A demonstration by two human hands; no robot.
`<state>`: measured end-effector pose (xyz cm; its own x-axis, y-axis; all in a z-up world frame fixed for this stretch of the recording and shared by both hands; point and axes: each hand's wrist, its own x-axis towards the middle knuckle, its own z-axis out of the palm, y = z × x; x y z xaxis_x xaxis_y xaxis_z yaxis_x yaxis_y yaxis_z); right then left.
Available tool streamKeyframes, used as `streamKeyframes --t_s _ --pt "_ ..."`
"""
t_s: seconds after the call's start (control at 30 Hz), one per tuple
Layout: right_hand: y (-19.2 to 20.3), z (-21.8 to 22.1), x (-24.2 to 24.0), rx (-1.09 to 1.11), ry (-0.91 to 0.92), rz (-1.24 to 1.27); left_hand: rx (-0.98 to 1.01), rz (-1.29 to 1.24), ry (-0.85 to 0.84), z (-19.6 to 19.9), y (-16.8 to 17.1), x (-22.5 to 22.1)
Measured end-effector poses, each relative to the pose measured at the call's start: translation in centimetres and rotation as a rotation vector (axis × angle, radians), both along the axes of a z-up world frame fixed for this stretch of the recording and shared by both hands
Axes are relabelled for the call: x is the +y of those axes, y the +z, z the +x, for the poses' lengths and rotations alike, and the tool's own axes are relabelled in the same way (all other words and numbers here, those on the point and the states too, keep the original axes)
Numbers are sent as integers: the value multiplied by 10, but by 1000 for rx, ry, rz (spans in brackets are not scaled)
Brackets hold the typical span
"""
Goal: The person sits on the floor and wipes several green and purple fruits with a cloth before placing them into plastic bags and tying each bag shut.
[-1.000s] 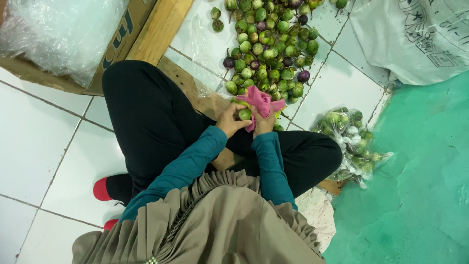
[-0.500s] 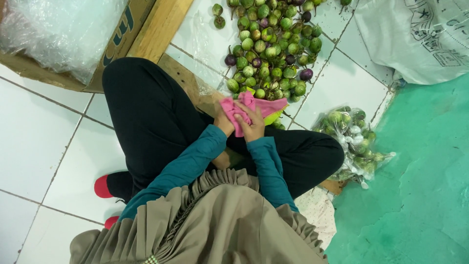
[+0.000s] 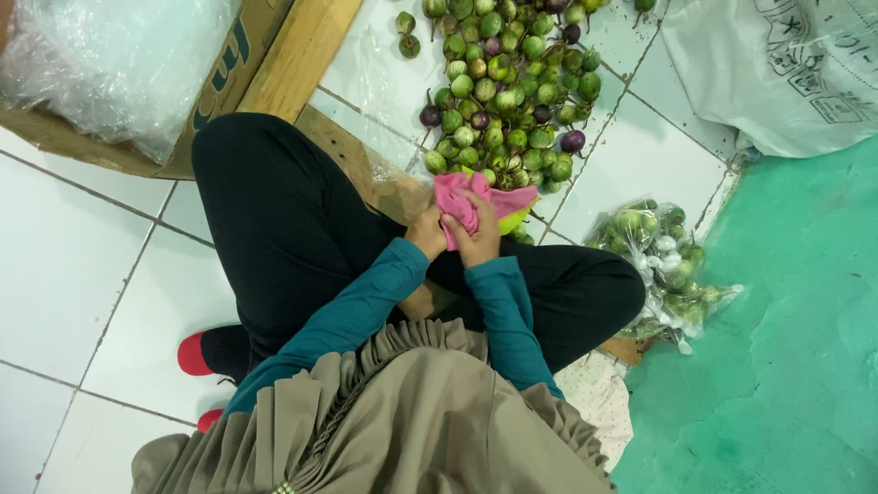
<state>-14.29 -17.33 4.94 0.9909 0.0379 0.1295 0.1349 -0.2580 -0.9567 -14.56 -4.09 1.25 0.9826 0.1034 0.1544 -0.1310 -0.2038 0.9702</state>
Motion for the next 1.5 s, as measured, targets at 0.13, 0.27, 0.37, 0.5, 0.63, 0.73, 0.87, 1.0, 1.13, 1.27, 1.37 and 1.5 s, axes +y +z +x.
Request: streamKeyframes --t_s 0.13,0.27,0.37,0.5,0.63,0.73,0.87,1.0,1.13,1.27,1.37,1.5 --pt "-19 -6 1 110 -14 29 -51 27 12 -7 4 0" --pt "6 -3 9 195 -86 168 63 -67 -26 -10 -6 -4" --pt "-44 2 -4 252 -331 306 79 -21 -26 -16 -43 -19" --pt "-61 5 -15 278 -421 431 98 -181 -7 -12 -12 -16" --pt "-42 -4 -10 102 -109 -48 155 -96 -2 -21 -61 -16" --pt "-3 -4 3 1 40 -211 166 -20 -52 -32 -124 -17" --pt "-16 2 2 -35 -3 -108 95 81 -65 -34 -125 -20" --pt "-53 1 -19 116 -192 11 162 70 -105 -18 -23 -10" --pt "-8 -1 -2 40 -71 -65 179 104 -173 -22 -25 -7" --pt "-23 0 -1 -35 31 -203 118 280 -194 -26 -79 -14" --pt "9 0 8 70 -63 -116 61 328 -196 -19 -10 -10" --pt "32 0 11 158 -95 -9 38 229 -254 -19 -15 -8"
